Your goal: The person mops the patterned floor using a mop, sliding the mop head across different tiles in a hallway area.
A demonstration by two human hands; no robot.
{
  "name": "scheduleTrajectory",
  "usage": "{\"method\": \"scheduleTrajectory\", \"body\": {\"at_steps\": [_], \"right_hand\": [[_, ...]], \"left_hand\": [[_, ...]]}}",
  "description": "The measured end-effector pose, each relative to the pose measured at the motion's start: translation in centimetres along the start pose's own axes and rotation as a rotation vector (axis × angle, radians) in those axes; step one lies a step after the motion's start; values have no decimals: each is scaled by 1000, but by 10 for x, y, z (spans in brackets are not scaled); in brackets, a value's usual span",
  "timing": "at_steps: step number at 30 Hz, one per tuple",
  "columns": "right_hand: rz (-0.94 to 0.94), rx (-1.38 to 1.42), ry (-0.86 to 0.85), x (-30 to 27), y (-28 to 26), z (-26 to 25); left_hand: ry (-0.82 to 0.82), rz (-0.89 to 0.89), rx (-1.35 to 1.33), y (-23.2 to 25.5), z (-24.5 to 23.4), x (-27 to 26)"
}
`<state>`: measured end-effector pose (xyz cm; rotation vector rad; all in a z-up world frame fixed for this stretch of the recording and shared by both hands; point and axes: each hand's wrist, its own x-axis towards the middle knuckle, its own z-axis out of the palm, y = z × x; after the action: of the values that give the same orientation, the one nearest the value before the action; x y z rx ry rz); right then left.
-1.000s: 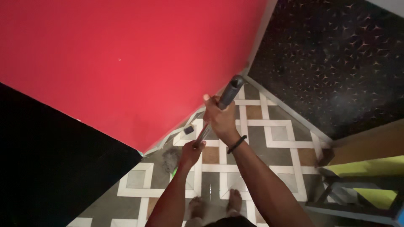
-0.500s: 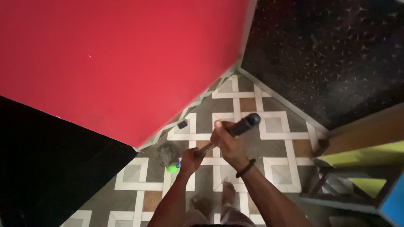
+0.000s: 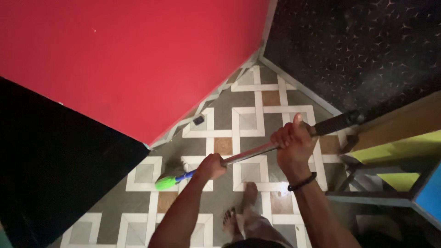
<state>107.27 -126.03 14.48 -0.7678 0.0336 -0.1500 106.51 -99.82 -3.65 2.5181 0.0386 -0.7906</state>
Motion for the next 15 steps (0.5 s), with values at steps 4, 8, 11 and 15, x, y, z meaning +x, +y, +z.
{"method": "scheduleTrajectory", "body": {"at_steps": [4, 8, 11, 15], "right_hand": [[-14, -78, 76, -23, 9, 18], [-146, -99, -19, -52, 18, 36], [-185, -130, -83, -73, 8, 37], [-313, -180, -157, -84, -6, 32]], "left_hand": [[-127, -70, 51, -10, -3, -32], [-86, -106, 22, -17, -7, -42], [20, 27, 57, -25, 3, -30], [265, 340, 18, -16, 23, 20]]}}
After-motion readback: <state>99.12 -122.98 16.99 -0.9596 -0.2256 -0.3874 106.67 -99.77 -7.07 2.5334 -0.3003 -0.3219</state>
